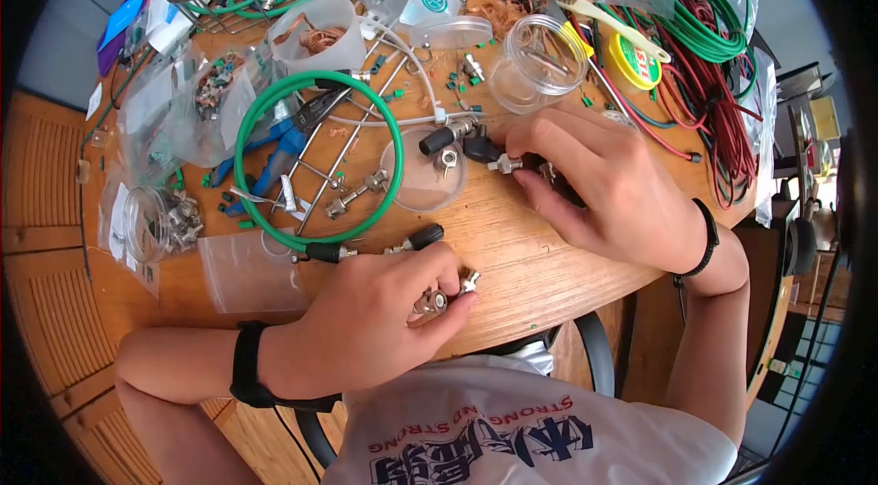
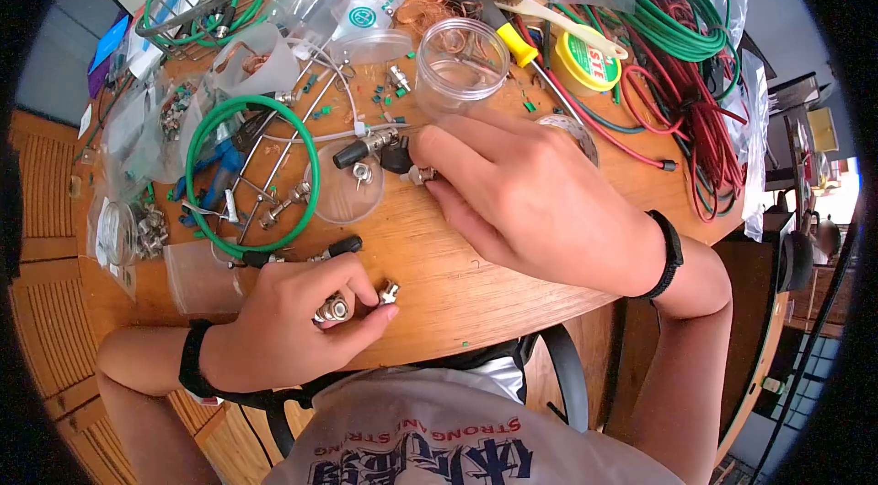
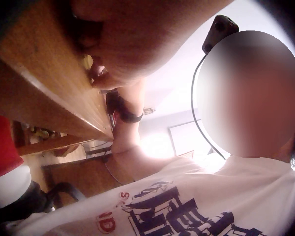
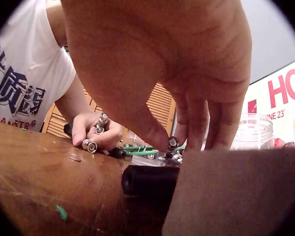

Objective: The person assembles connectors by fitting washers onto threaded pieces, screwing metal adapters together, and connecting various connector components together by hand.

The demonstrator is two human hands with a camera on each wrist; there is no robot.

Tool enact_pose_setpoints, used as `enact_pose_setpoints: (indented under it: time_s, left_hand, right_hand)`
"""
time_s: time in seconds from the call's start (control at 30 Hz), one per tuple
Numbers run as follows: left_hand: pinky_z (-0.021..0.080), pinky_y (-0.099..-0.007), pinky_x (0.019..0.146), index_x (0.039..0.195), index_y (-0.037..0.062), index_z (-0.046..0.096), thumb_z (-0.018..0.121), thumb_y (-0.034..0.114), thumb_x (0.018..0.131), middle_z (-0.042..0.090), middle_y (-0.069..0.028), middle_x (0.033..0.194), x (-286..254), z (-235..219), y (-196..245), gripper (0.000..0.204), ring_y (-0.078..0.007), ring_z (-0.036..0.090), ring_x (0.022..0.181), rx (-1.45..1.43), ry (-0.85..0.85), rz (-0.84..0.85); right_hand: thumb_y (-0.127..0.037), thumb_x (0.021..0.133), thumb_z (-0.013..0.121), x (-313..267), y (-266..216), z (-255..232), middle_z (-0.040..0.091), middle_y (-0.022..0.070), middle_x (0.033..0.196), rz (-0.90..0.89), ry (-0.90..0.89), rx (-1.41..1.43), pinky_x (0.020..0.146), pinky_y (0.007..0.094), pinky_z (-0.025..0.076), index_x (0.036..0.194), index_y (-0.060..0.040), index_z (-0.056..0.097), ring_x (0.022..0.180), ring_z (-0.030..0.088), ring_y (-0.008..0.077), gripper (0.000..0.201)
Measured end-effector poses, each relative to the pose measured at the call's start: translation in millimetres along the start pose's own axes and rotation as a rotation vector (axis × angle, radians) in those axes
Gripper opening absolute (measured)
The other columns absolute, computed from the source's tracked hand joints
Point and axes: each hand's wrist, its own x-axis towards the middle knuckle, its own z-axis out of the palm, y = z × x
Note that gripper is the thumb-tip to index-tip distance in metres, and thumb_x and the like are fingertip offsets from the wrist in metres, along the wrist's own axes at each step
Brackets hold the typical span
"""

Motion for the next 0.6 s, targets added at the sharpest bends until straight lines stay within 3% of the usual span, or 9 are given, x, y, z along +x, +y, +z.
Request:
enact_pose_setpoints:
  time_s: [0.23, 0.57, 0.6]
  left_hand:
    - [0.05, -0.0308, 0.053, 0.085, 0.0058, 0.063, 0.083, 0.008, 0.082, 0.067, -0.006, 0.071, -1.2, 1.5, -1.8, 0.02, -0.0198, 0.068, 0.058, -0.003, -0.015, -0.036]
    - [0.045, -0.0272, 0.05, 0.087, 0.0068, 0.063, 0.082, 0.006, 0.081, 0.062, -0.0016, 0.067, 1.6, 0.3, -7.8, 0.02, -0.0146, 0.062, 0.052, -0.091, 0.043, 0.053]
    - [0.043, -0.0261, 0.049, 0.087, 0.0071, 0.063, 0.082, 0.006, 0.081, 0.061, -0.0007, 0.067, 2.3, -0.9, -6.8, 0.02, -0.0127, 0.06, 0.051, -0.098, 0.03, 0.047]
  right_hand:
    - [-0.003, 0.088, 0.068, -1.7, 0.4, 4.3, 0.06, 0.0149, 0.091, 0.008, 0.032, 0.013, 0.065, 0.0455, 0.051, 0.107, -0.0016, 0.055, 0.081, 0.064, 0.0361, 0.023]
    - [-0.003, 0.088, 0.069, -1.5, -2.3, 3.7, 0.061, 0.0156, 0.09, 0.037, 0.045, 0.04, 0.066, 0.0458, 0.051, 0.107, -0.0019, 0.056, 0.08, 0.063, 0.0369, 0.023]
    - [-0.001, 0.088, 0.07, -1.3, -4.5, 0.3, 0.066, 0.0155, 0.1, 0.09, -0.008, 0.035, 0.075, 0.0427, 0.054, 0.109, -0.0005, 0.06, 0.088, 0.067, 0.0351, 0.024]
